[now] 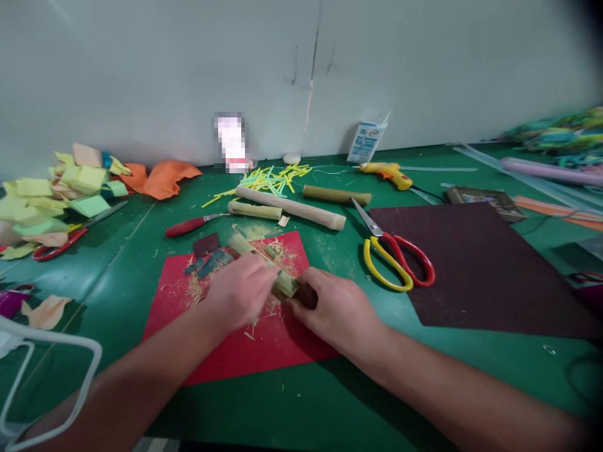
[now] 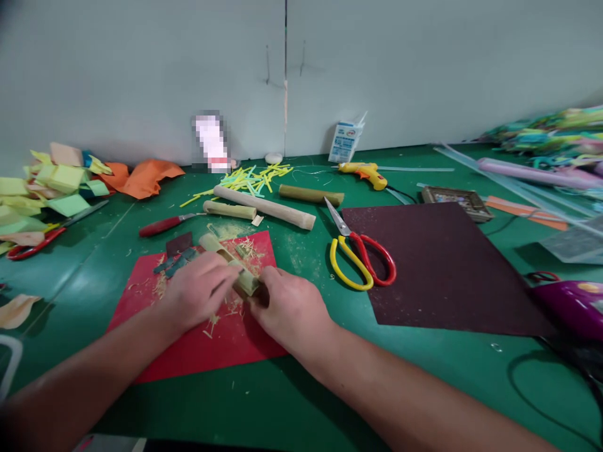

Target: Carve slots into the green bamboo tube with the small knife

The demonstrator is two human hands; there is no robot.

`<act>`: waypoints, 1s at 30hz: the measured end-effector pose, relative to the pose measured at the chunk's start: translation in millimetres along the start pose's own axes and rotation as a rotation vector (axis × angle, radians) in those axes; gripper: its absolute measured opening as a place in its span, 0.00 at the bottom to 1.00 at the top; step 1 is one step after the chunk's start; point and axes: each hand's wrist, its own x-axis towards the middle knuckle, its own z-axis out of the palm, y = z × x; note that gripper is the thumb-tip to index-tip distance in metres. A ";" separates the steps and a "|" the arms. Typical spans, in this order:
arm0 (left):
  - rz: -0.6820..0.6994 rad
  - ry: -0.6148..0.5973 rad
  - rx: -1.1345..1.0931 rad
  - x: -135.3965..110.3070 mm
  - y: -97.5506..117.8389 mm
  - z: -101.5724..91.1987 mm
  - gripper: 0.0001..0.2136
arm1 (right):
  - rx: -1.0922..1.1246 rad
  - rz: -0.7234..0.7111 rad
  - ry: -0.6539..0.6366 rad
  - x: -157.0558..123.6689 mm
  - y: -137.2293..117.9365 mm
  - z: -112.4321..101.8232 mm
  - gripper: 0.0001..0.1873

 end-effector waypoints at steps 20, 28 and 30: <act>0.008 0.001 0.021 1.1 4.9 1.5 0.12 | -0.024 -0.019 -0.034 -0.3 -1.6 -2.2 0.09; -0.012 0.047 -0.009 0.7 0.7 3.0 0.12 | -0.024 -0.027 0.003 0.9 -0.9 -1.9 0.10; 0.004 0.014 -0.022 0.3 -0.9 3.0 0.12 | -0.020 -0.023 0.002 1.0 -1.6 -2.2 0.10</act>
